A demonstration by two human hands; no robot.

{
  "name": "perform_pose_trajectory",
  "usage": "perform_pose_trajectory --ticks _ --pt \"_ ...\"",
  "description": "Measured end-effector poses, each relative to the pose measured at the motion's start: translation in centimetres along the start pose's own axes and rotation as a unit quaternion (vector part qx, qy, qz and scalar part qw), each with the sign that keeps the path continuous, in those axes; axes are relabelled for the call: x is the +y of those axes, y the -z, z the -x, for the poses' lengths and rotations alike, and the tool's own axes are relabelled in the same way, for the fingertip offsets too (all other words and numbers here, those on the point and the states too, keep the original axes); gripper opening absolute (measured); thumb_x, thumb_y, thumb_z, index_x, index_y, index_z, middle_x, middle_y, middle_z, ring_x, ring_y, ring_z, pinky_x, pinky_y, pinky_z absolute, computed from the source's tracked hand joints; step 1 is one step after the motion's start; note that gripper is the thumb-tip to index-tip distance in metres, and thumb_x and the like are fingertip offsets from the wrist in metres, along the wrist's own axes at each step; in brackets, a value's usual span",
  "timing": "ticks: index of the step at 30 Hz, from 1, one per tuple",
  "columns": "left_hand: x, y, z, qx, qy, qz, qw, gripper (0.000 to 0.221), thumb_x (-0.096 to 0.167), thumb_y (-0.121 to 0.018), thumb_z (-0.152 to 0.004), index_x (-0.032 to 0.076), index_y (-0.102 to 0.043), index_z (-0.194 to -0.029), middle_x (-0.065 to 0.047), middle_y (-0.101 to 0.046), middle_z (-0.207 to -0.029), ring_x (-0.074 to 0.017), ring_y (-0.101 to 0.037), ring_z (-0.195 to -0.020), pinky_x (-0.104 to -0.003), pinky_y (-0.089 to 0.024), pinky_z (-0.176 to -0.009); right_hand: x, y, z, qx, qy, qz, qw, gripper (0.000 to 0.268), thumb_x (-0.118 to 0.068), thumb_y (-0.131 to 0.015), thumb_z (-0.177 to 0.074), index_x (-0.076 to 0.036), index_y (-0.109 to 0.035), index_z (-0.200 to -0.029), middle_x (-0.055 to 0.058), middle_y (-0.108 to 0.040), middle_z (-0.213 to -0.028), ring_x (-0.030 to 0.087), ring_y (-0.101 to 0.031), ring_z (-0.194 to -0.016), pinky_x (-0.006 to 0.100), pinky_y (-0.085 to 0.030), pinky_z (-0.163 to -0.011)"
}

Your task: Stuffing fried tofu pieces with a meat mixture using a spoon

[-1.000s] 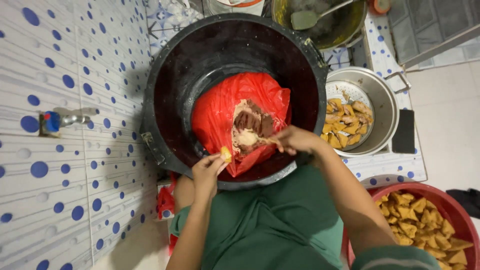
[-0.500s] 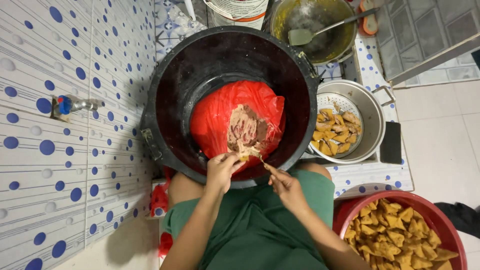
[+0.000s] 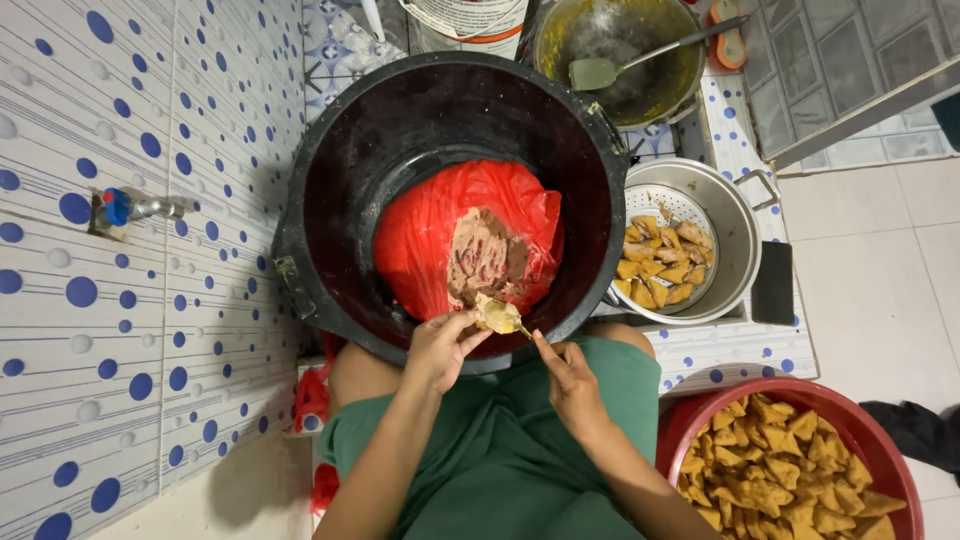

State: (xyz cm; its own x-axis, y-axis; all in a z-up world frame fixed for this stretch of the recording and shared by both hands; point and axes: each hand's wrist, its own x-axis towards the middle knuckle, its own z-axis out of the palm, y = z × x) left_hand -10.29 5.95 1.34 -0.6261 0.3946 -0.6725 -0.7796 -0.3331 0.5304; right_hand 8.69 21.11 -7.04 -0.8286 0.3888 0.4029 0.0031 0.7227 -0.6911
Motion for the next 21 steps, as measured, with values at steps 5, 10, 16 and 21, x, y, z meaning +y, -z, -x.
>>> perform_pose_trajectory --ticks 5,10,16,21 --pt "0.6 -0.8 1.1 -0.019 0.060 0.055 0.996 0.011 -0.004 -0.073 -0.086 -0.010 -0.065 -0.087 -0.016 -0.058 -0.084 -0.0295 -0.066 -0.084 -0.054 -0.061 -0.094 -0.2 1.3 0.3 -0.023 -0.006 0.022 0.999 0.055 0.008 -0.047 -0.096 -0.016 -0.066 -0.142 0.008 -0.064 -0.090 0.025 -0.068 -0.077 0.030 -0.056 -0.071" --pt "0.1 -1.2 0.6 -0.023 0.071 0.095 0.993 0.009 -0.007 -0.073 -0.084 -0.010 -0.066 -0.088 -0.016 -0.061 -0.086 -0.0318 -0.068 -0.085 -0.056 -0.062 -0.092 0.5 3.3 0.8 -0.033 -0.026 0.026 0.999 0.057 0.008 -0.044 -0.096 -0.017 -0.065 -0.143 0.009 -0.065 -0.090 0.028 -0.069 -0.077 0.033 -0.057 -0.072" --pt "-0.2 -1.1 -0.8 0.019 -0.053 0.052 0.997 0.014 -0.010 -0.077 -0.081 -0.010 -0.065 -0.088 -0.020 -0.064 -0.088 -0.0338 -0.067 -0.089 -0.062 -0.059 -0.094 1.2 6.5 -1.0 -0.063 -0.076 0.069 0.993 0.056 0.005 -0.049 -0.095 -0.021 -0.066 -0.142 0.011 -0.066 -0.091 0.034 -0.069 -0.083 0.041 -0.056 -0.074" --pt "-0.8 -1.6 -0.9 0.036 -0.196 -0.266 0.943 0.021 0.008 -0.087 -0.076 -0.001 -0.080 -0.094 -0.019 -0.076 -0.086 -0.0214 -0.073 -0.085 -0.041 -0.064 -0.082 -3.7 9.2 -5.6 -0.032 -0.239 -0.164 0.957 0.036 -0.004 -0.062 -0.093 -0.017 -0.077 -0.123 0.006 -0.075 -0.063 0.010 -0.060 -0.045 0.023 -0.048 -0.042"
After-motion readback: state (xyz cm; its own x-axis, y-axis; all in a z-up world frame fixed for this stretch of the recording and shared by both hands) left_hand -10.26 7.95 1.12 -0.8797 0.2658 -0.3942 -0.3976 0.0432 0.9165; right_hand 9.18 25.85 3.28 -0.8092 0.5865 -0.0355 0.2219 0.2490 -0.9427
